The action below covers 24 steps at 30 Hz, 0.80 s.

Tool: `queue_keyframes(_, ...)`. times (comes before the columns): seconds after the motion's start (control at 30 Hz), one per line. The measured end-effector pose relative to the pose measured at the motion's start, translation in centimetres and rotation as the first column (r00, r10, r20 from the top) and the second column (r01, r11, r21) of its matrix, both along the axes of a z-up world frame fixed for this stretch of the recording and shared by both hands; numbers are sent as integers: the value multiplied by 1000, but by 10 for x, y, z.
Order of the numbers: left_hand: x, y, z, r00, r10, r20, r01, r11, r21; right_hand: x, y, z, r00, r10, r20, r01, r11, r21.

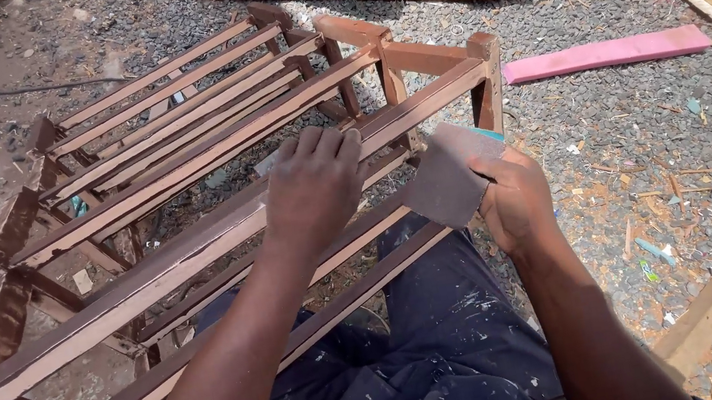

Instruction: Sanding the surfaces of a wooden furniture frame using sandpaper to prepare it for finishing.

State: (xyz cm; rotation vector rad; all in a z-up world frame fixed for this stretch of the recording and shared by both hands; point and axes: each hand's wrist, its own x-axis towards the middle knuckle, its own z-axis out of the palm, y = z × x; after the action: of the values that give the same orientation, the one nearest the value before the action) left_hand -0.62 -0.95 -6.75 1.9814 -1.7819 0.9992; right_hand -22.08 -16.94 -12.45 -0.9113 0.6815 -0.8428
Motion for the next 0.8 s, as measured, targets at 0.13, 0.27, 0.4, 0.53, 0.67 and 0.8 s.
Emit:
queue_keyframes(0.13,-13,-19,-7,993,-13,118,20,998,-56,1,40,18,997,68,31,-70,994,89)
queue_keyframes(0.27,-14,-10,-5,983,23,181,-18,1000,-24,1,48,18,988,151,34,-154,972,179)
queue_keyframes(0.4,-14,33,11,985,61,164,-80,990,115,-1,38,18,986,152,64,-161,967,197)
queue_keyframes(0.53,-7,70,18,990,113,80,-128,964,234,6,39,21,986,132,105,-152,963,221)
queue_keyframes(0.67,4,86,46,953,168,-252,-71,933,353,23,37,26,979,142,149,-174,958,228)
queue_keyframes(0.8,3,85,86,695,284,-660,-2,919,394,33,-15,19,973,32,229,-80,975,205)
